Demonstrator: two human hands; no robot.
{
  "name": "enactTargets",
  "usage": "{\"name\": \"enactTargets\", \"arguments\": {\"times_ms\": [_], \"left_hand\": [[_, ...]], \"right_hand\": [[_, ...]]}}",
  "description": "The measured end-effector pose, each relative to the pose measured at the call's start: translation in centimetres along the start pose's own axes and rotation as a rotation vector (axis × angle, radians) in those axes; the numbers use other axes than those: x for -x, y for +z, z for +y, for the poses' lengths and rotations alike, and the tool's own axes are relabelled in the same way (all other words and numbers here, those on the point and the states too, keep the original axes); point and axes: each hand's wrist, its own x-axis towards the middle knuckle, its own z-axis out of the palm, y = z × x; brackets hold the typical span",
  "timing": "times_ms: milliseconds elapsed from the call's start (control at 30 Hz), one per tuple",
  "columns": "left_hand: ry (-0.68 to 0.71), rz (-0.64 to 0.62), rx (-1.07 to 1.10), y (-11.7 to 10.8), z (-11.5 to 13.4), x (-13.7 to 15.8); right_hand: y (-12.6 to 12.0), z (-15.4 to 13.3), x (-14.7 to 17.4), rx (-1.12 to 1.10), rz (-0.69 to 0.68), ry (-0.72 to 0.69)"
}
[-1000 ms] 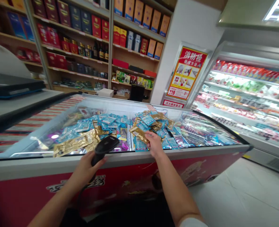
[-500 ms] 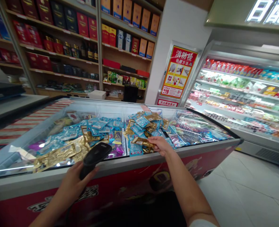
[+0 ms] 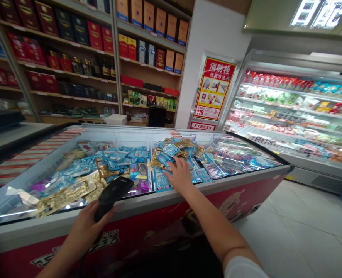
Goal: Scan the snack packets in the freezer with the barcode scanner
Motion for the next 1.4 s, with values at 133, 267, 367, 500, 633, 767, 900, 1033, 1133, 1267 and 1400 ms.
{"name": "enactTargets", "arguments": {"times_ms": [133,267,367,500,633,767,900,1033,1133,1267,1400], "left_hand": [[-0.015,-0.012,-0.018,-0.1,0.0,-0.1],[-0.017,-0.022,-0.026,-0.2,0.2,-0.1],[-0.007,-0.018,-0.031,-0.1,0.2,-0.1],[-0.013,-0.026,-0.033,0.0,0.0,-0.1],[-0.051,-0.058,-0.009,-0.3,0.3,0.0],[-0.147,-0.086,0.048,-1.2,1.1,-0.2],[-0.199,-0.077,0.092,-1.5,1.2,-0.5],[-0.107,-0.064,0.097,-0.8,0.5,-0.5],[-0.051,-0.051,0.072,-0.5,0.0,-0.3],[-0.046,-0.064,0.106,-0.8,-0.1,0.0],[-0.012,-0.055,0.105,-0.8,-0.1,-0.1]], "right_hand": [[0.7,-1.6,-1.5,0.047,-0.355,-0.269],[1.1,0.0,-3.4,0.056,-0.503,-0.375],[1.2,1.6,-4.2,0.080,-0.479,-0.432],[1.9,2.8,-4.1,0.125,-0.387,-0.448],[2.1,2.7,-3.2,0.150,-0.271,-0.466],[1.6,1.2,-3.4,0.096,-0.177,-0.499],[2.6,-2.7,-6.1,0.023,-0.112,-0.432],[5.5,-7.9,-10.5,0.010,-0.244,-0.302],[7.4,-11.0,-13.5,0.035,-0.400,-0.125],[7.9,-12.8,-16.1,0.011,-0.556,-0.001],[7.0,-13.6,-16.8,-0.030,-0.622,-0.016]]}}
